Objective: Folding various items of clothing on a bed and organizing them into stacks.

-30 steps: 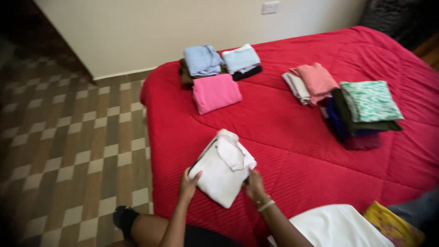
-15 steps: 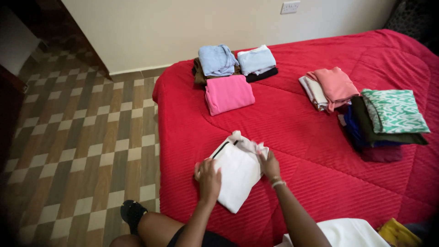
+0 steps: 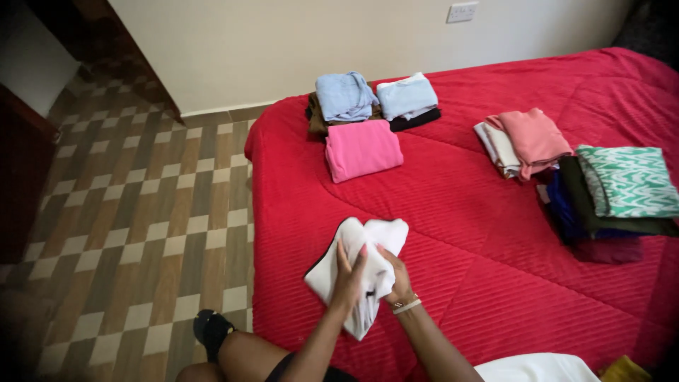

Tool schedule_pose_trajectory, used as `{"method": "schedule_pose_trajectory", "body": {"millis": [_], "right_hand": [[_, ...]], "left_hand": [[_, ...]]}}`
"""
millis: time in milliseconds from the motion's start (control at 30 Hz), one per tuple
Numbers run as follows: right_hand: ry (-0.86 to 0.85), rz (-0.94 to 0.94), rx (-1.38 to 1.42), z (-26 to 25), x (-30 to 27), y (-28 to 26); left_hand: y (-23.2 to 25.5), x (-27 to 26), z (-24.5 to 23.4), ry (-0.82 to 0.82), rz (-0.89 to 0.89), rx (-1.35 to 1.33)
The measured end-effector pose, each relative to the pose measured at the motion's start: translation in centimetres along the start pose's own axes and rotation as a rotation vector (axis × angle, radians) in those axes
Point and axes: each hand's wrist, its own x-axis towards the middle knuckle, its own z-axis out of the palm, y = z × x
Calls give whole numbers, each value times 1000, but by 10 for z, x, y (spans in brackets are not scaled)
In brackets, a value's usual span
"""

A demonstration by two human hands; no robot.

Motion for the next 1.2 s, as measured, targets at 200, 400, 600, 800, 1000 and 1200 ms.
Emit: {"method": "schedule_pose_trajectory", "body": {"millis": [200,400,600,800,1000,1200], "right_hand": [[-67,46,3,80,-12,-43],[-96,-247,-195,74,-36,-124],[559,-174,-502,-95,-63,-185],[697,-561,-801,-143,-74,-155],[625,-271,-456,-119,-66,-154],[393,-19,-404,-129,-41,-162]], "left_hand": [[49,9,-29,-352,-6,-490],[0,27,-70,-265,74,-653],[-122,47,-107,484,61,746],[5,-14,-33,-103,370,1137],[-71,-1,-15,-372,422,1467],[-111,34,-37,-325,601,1110]]}}
